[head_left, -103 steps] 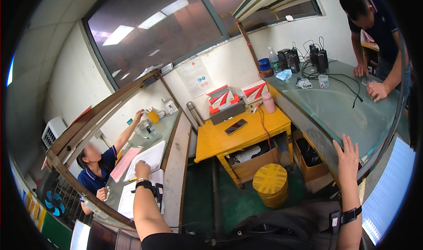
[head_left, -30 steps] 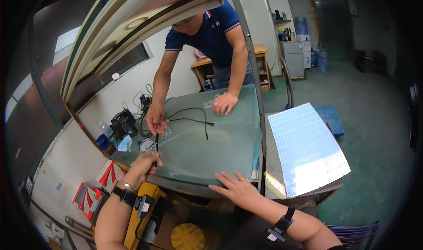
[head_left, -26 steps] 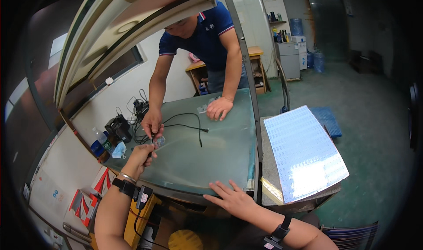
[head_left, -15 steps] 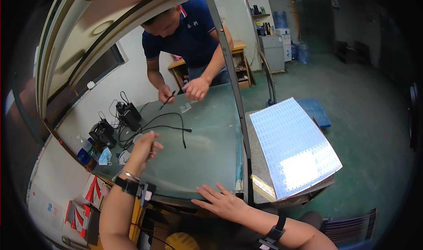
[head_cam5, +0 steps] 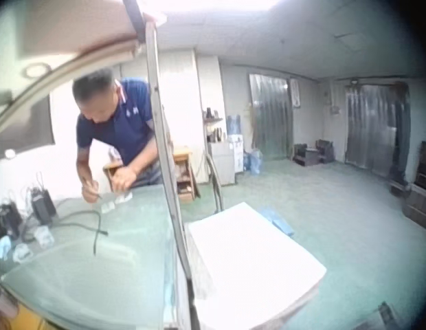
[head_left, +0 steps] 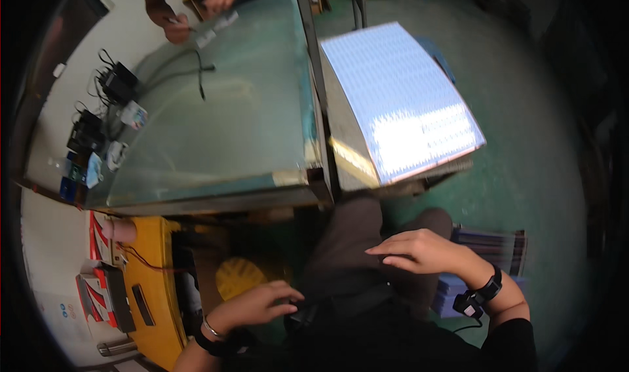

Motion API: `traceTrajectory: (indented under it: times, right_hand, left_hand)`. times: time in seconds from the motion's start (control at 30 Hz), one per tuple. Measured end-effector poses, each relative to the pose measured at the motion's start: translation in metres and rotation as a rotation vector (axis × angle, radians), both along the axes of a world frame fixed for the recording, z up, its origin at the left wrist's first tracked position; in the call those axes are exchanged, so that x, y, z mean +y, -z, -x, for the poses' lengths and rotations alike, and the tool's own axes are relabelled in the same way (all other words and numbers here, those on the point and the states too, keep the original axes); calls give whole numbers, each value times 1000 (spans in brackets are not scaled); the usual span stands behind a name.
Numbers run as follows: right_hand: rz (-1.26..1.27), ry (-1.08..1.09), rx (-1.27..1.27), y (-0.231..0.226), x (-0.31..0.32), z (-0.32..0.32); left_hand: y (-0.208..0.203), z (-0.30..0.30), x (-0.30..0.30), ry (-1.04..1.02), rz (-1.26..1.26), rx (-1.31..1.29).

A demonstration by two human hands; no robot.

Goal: The person inspects LED circuit panels and cleans them using a cleaning liquid and a wipe.

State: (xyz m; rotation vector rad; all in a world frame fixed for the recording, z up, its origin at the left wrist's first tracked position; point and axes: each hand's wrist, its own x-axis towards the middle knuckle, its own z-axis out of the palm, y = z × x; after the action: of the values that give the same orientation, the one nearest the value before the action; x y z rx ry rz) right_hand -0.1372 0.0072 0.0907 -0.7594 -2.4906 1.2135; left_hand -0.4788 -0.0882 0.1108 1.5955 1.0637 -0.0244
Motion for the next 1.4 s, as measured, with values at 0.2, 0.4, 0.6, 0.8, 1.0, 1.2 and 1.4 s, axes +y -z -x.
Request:
traceTrajectory:
  times: [0.2,0.4,0.6,0.8,1.0,1.2,1.4]
  right_hand:
    - [287,24,6,22,-52,-29]
    - [207,34,7,20,-71,-4]
    - [347,-43,7,13,-71,-10]
    - [503,135,-18,34,-93,-30]
    - [423,183,-47,46,-99,-31]
    - [149,-9,-103,50,-87,-38]
    - [-630,-145,-92,24,-69,-27]
  left_hand:
    - [10,-20,-3,-237,39,-49]
    - [14,-51,-3,-26,-294,-117]
    - [11,-68,-7,85,-408,-88]
    - [14,-68,-4,76,-432,-117]
    - [15,-72,-3,27,-367,-159]
    - [11,-77,-6,149,-332,-179]
    - [11,-73,-4,107,-228,-184]
